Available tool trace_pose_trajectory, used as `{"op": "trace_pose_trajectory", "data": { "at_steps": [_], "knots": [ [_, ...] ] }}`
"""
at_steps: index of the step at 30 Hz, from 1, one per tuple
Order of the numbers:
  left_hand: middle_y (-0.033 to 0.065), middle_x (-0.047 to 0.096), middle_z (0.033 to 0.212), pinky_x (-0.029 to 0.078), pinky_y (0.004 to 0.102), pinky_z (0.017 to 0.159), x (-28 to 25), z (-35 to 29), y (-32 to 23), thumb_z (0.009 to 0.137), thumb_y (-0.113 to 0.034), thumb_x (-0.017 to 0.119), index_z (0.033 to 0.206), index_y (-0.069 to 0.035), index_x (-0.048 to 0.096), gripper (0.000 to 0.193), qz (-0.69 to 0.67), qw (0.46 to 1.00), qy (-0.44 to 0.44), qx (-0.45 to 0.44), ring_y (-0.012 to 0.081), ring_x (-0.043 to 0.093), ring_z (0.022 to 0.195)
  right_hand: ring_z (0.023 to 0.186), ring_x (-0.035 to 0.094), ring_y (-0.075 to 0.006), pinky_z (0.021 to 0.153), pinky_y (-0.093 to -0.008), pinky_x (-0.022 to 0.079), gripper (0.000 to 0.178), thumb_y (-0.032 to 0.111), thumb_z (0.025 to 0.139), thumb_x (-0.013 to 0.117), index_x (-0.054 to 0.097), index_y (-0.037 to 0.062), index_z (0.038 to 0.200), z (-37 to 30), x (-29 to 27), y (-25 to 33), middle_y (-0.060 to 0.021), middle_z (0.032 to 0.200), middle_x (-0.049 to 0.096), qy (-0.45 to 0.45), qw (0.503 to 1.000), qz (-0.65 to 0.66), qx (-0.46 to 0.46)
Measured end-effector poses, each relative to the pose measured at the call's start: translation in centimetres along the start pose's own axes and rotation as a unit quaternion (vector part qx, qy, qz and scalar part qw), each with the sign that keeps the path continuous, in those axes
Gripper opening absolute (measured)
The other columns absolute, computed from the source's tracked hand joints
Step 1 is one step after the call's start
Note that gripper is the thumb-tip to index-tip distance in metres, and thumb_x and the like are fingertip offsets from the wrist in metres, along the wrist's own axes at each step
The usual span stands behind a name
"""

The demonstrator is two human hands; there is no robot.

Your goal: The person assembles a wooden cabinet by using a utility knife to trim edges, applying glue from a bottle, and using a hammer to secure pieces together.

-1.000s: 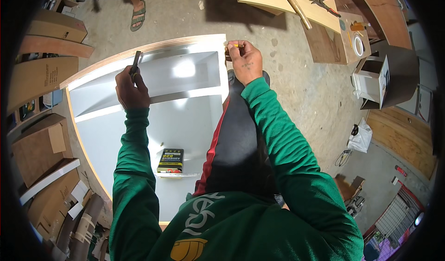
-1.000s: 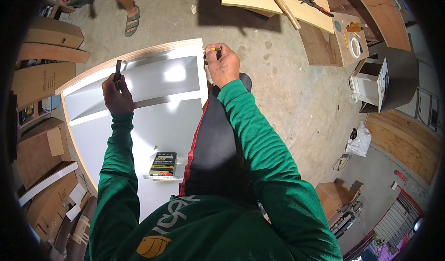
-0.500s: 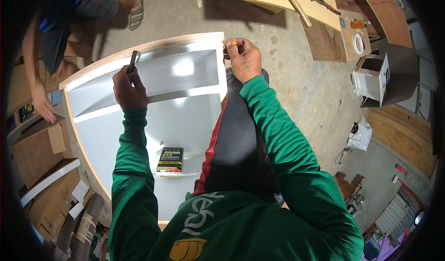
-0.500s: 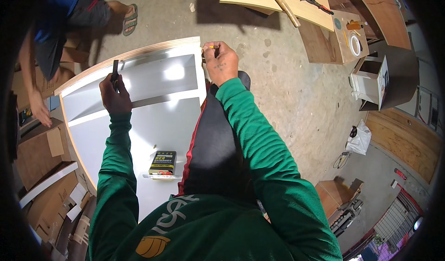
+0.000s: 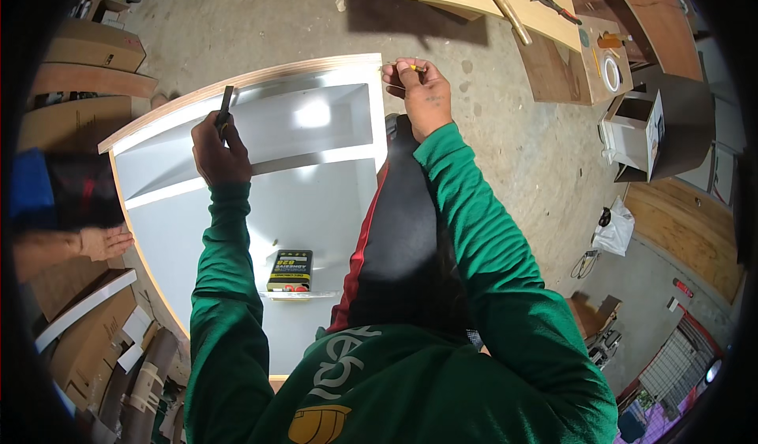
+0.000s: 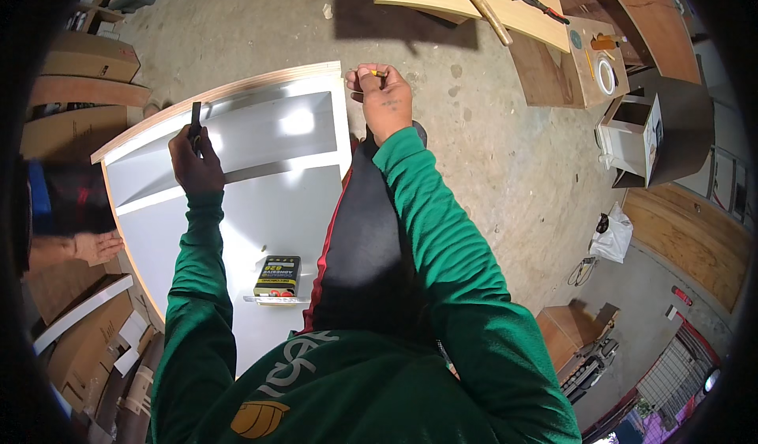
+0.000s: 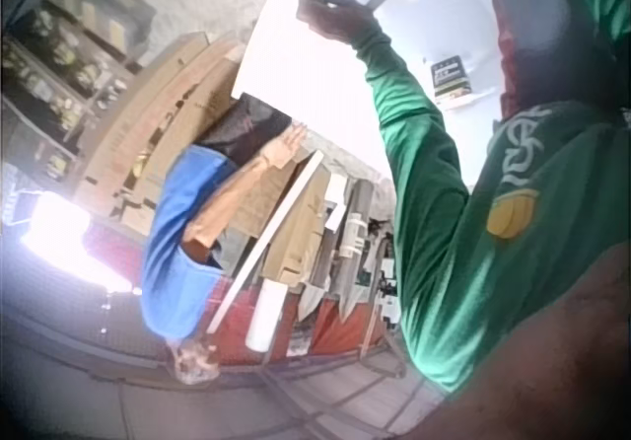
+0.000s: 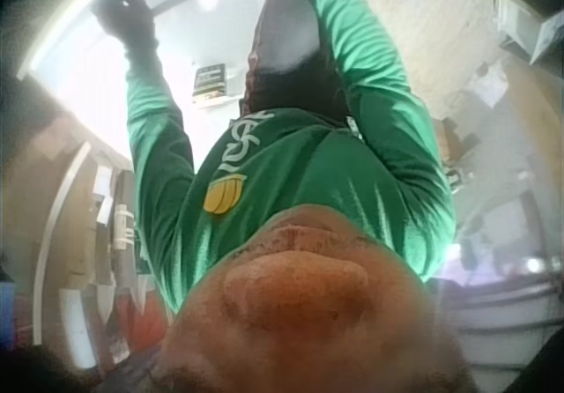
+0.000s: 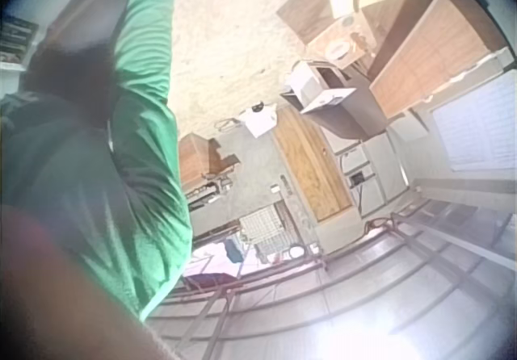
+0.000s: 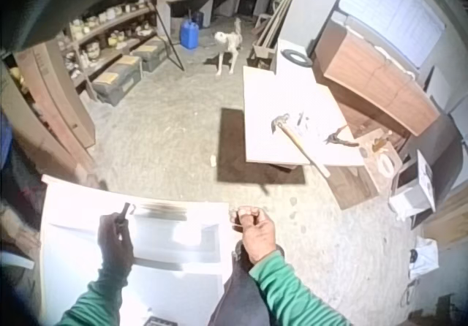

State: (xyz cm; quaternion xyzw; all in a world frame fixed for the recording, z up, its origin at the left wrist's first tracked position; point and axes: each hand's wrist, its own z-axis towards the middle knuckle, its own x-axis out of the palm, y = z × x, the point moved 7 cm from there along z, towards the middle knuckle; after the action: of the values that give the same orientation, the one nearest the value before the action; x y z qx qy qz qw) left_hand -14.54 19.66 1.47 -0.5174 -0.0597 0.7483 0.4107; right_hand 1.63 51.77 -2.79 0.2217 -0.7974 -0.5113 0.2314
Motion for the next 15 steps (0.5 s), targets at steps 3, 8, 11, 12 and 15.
{"op": "trace_pose_trajectory", "data": {
  "at_steps": [3, 8, 11, 12, 15],
  "knots": [
    [0.0120, 0.065, 0.102, 0.053, 0.0434, 0.078, -0.1, -0.1, -0.2, 0.099, -0.009, 0.070, 0.117, -0.007, 0.065, 0.019, -0.008, 1.000, -0.004, -0.015, 0.0305, 0.067, 0.087, 0.091, 0.073, -0.0181, 0.083, -0.0322, 0.059, 0.014, 0.013, 0.107, 0.061, 0.061, 0.0007, 0.114, 0.3, -0.1, 0.0, -0.0122, 0.105, 0.077, 0.006, 0.999, 0.026, 0.045],
    [0.0117, 0.065, 0.102, 0.053, 0.0427, 0.078, -0.1, 0.0, -0.4, 0.099, -0.009, 0.070, 0.118, -0.007, 0.066, 0.020, -0.015, 1.000, -0.007, 0.001, 0.0300, 0.067, 0.087, 0.096, 0.073, -0.0192, 0.087, -0.0349, 0.058, 0.021, 0.020, 0.107, 0.063, 0.061, 0.0023, 0.117, 0.8, -0.6, -0.6, -0.0108, 0.106, 0.077, 0.022, 0.998, 0.003, 0.065],
    [0.0117, 0.065, 0.102, 0.053, 0.0427, 0.079, 0.0, -0.1, -0.3, 0.099, -0.009, 0.070, 0.119, -0.007, 0.066, 0.020, -0.009, 1.000, -0.004, -0.007, 0.0299, 0.067, 0.087, 0.098, 0.072, -0.0184, 0.088, -0.0351, 0.057, 0.021, 0.020, 0.107, 0.064, 0.062, 0.0024, 0.117, 0.7, -0.7, -0.4, -0.0095, 0.105, 0.076, 0.022, 0.998, -0.010, 0.050],
    [0.0117, 0.065, 0.102, 0.053, 0.0427, 0.079, 0.0, -0.1, -0.2, 0.099, -0.009, 0.070, 0.119, -0.007, 0.066, 0.021, -0.004, 1.000, -0.002, -0.012, 0.0299, 0.067, 0.087, 0.098, 0.072, -0.0182, 0.087, -0.0351, 0.058, 0.021, 0.020, 0.106, 0.064, 0.062, 0.0019, 0.116, 0.4, -0.5, -0.2, -0.0093, 0.104, 0.076, 0.019, 0.999, -0.023, 0.027],
    [0.0117, 0.065, 0.102, 0.053, 0.0429, 0.079, 0.0, -0.1, -0.1, 0.099, -0.009, 0.070, 0.119, -0.007, 0.065, 0.021, -0.009, 1.000, -0.003, -0.007, 0.0299, 0.067, 0.087, 0.092, 0.071, -0.0150, 0.082, -0.0326, 0.059, 0.017, 0.015, 0.105, 0.065, 0.065, -0.0003, 0.112, -0.7, 0.3, 0.2, -0.0081, 0.100, 0.075, 0.010, 0.999, -0.035, -0.017]
  ]
}}
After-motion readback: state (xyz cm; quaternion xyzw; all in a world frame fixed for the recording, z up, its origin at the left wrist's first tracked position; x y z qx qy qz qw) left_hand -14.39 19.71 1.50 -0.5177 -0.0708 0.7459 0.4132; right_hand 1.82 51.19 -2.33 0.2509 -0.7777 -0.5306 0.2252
